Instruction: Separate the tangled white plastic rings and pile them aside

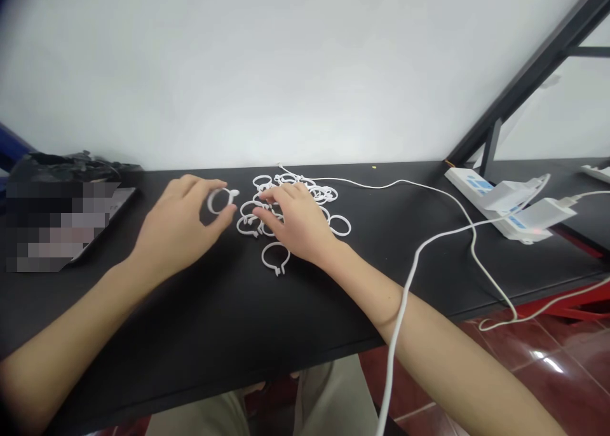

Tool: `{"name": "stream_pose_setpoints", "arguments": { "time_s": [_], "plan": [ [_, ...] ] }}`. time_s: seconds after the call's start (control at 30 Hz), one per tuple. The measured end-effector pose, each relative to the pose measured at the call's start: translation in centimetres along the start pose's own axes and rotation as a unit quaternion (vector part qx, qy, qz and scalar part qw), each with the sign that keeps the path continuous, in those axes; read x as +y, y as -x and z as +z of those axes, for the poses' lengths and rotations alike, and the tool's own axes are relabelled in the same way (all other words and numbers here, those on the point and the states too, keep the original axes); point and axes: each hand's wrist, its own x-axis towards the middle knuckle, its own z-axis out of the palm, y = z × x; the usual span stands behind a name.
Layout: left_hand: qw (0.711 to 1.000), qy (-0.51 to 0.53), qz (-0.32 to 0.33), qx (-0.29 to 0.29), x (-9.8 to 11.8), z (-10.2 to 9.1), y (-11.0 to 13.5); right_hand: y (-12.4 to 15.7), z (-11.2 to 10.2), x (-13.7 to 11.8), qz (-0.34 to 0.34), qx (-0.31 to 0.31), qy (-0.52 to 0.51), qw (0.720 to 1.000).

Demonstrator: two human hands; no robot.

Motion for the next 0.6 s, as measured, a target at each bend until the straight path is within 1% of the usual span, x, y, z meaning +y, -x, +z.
{"name": "stream_pose_setpoints", "arguments": {
  "time_s": [0.07, 0.13, 0.2, 0.27, 0.37, 0.43, 0.53, 0.6],
  "plan": [
    [0.997, -0.055, -0.052, -0.014, -1.5, 0.2, -0.2, 0.1, -0.1, 0.3, -0.005, -0.039, 0.058, 0.998],
    [0.990, -0.094, -0.095, -0.044, -3.1, 0.1, -0.2, 0.2, -0.3, 0.4, -0.008, -0.075, 0.089, 0.993],
    [0.985, -0.101, -0.116, -0.072, -4.3, -0.2, -0.2, 0.4, -0.4, 0.4, -0.009, -0.097, 0.104, 0.990],
    [0.987, -0.079, -0.119, -0.068, -4.9, -0.4, -0.3, 0.5, -0.5, 0.5, -0.013, -0.111, 0.107, 0.988],
    [0.994, -0.035, -0.097, -0.024, -4.4, -0.5, -0.4, 0.4, -0.5, 0.5, -0.018, -0.121, 0.096, 0.988],
    [0.998, -0.004, -0.058, -0.018, -3.3, -0.4, -0.5, 0.3, -0.5, 0.5, -0.013, -0.106, 0.091, 0.990],
    [0.997, 0.058, 0.011, -0.043, -1.3, -0.5, -0.4, 0.1, -0.6, 0.3, 0.003, -0.037, 0.080, 0.996],
    [0.993, 0.096, 0.035, -0.058, -0.1, -0.7, -0.1, 0.0, -0.6, 0.0, 0.006, 0.011, 0.060, 0.998]
  ]
}}
